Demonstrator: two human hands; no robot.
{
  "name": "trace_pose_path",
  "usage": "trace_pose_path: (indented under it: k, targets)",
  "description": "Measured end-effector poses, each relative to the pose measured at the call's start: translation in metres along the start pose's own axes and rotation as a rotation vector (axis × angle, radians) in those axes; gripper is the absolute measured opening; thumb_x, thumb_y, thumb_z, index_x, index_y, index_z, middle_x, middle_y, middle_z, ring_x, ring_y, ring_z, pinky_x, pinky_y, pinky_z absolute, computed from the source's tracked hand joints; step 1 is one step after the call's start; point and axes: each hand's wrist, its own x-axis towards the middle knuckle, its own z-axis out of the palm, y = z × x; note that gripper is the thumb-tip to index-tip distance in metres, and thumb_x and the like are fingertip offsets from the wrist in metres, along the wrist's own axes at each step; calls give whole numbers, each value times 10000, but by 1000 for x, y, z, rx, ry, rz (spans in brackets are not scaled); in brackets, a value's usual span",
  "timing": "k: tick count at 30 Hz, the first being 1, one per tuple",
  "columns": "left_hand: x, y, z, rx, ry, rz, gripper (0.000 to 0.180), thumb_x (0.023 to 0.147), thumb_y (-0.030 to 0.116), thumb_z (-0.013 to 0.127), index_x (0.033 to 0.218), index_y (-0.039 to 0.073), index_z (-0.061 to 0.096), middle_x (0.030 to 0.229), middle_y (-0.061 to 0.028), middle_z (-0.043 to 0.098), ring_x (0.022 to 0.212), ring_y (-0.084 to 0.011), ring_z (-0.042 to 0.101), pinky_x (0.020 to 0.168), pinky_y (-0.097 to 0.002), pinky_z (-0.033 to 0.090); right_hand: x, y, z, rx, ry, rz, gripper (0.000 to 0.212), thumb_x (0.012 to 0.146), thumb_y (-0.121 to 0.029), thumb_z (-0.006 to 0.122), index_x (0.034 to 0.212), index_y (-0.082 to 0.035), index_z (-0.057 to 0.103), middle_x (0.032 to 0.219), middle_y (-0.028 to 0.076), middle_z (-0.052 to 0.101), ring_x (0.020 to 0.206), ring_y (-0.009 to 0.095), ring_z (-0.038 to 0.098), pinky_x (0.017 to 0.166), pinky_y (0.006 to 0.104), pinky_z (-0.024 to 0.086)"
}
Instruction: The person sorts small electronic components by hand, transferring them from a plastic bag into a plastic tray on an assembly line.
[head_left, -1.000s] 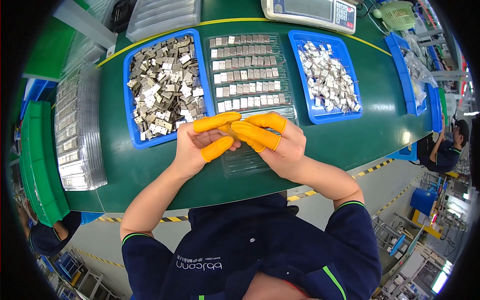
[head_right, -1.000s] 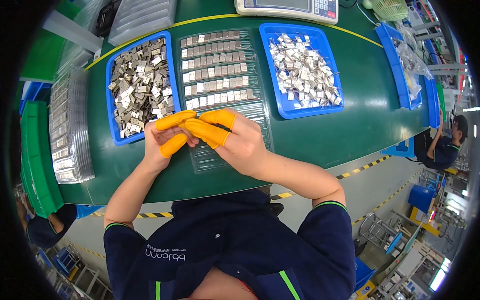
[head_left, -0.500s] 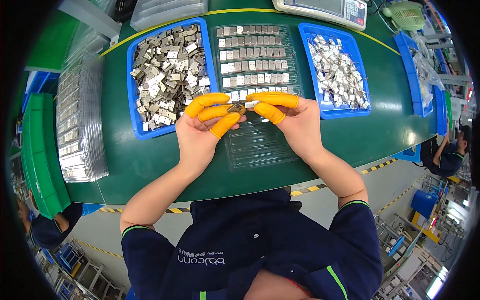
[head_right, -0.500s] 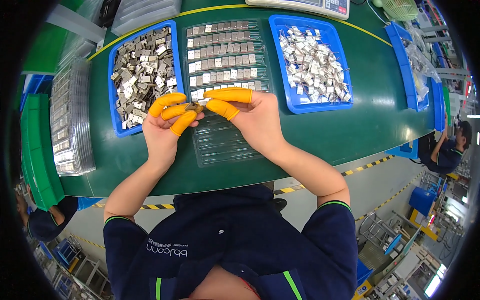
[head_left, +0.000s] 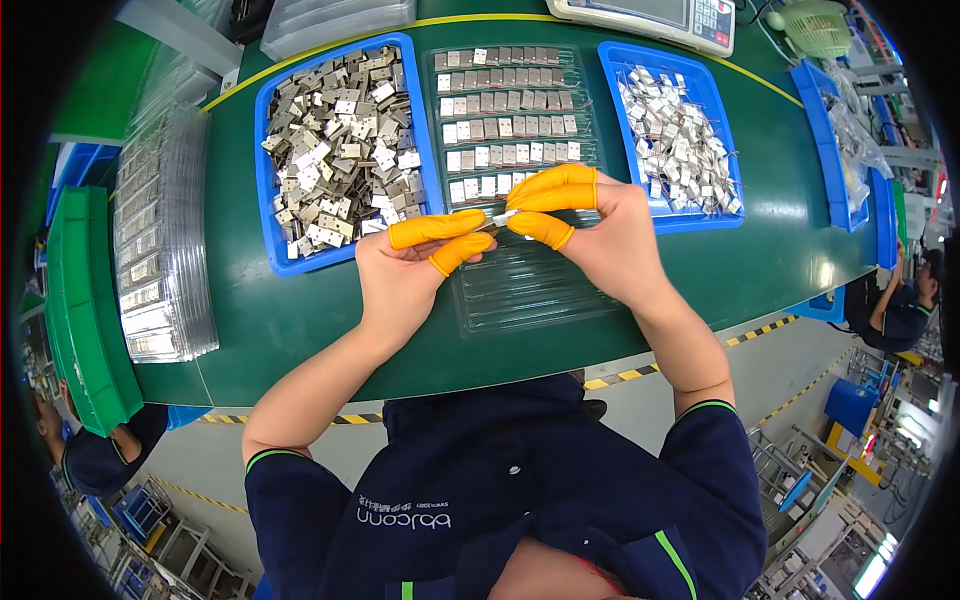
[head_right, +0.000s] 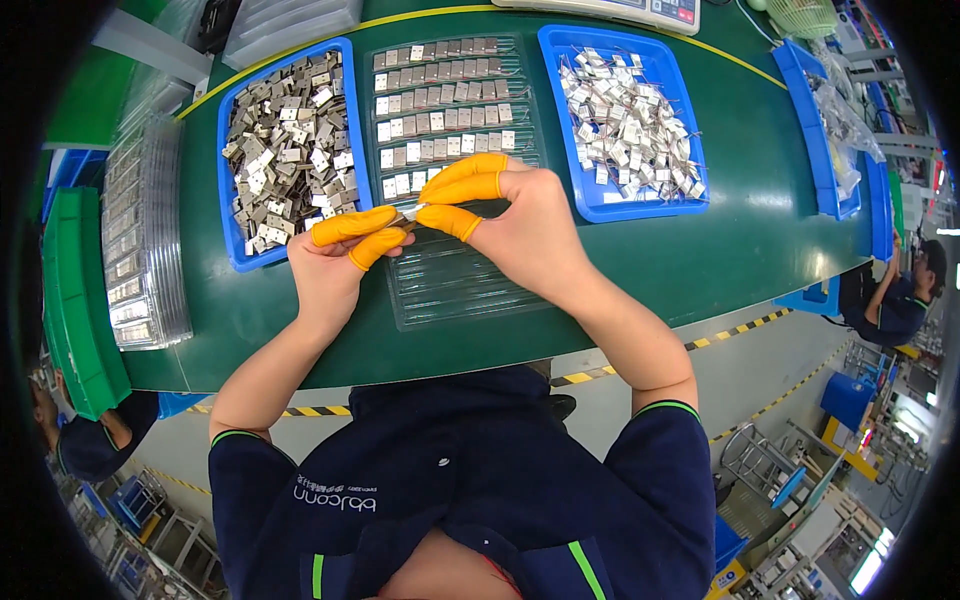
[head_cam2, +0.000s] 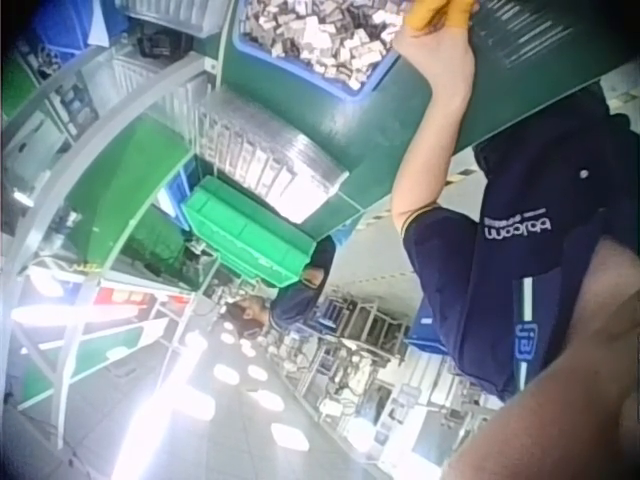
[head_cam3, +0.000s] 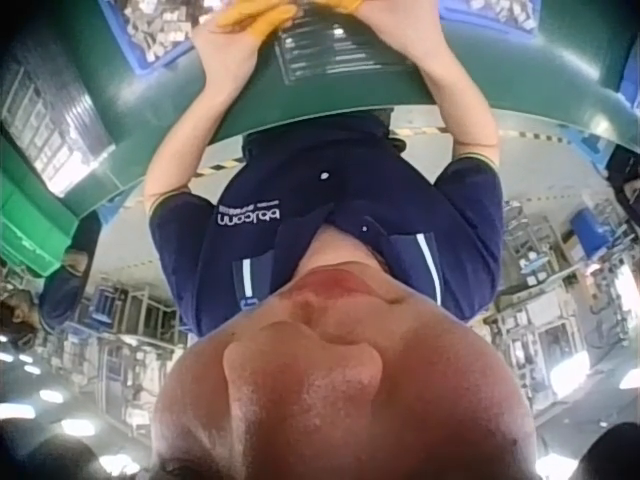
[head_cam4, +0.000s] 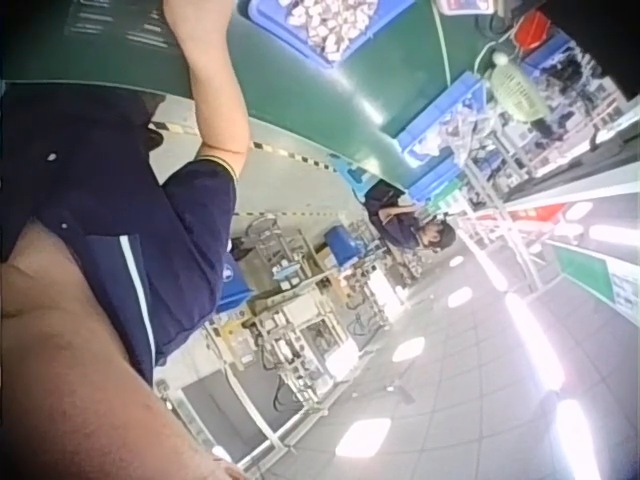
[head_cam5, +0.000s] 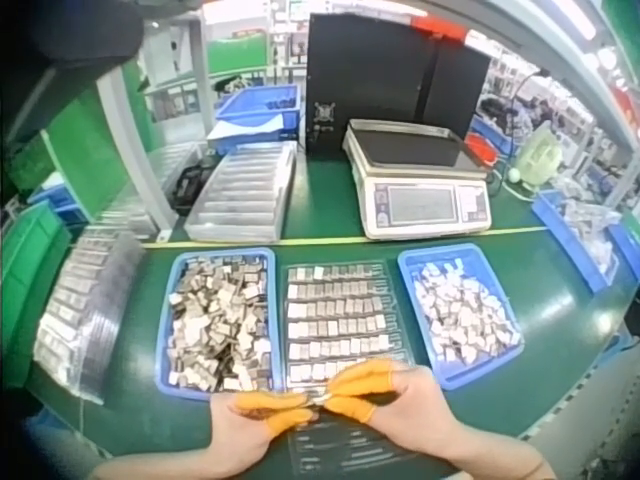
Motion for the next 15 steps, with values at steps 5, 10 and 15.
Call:
trace_pose_path:
  k: [5, 10, 15]
  targets:
    - [-2, 1, 0, 77, -8, -4, 182, 763, -42, 605, 940, -84, 607, 879, -140, 637, 778, -189, 633, 713, -262, 521, 1, -5, -11, 40, -106, 50, 196, 622, -5, 726, 806, -1, 659, 832, 73, 646, 794, 174, 601, 749, 269, 464]
    - [2, 5, -4, 35, -164, -14, 178, 755, -30, 619, 929, -70, 619, 848, -145, 642, 765, -199, 638, 670, -264, 527, 1, 7, -10, 360, -256, 261, 290, 563, 12, 757, 831, 20, 647, 888, 115, 632, 792, 172, 601, 738, 285, 481]
    - [1, 9, -9, -92, -282, -106, 183, 744, -19, 635, 921, -63, 624, 835, -150, 641, 732, -231, 647, 636, -269, 531, 1, 4, -5, 621, -351, 470, 388, 534, 21, 770, 897, 28, 631, 944, 113, 614, 804, 167, 601, 753, 297, 493]
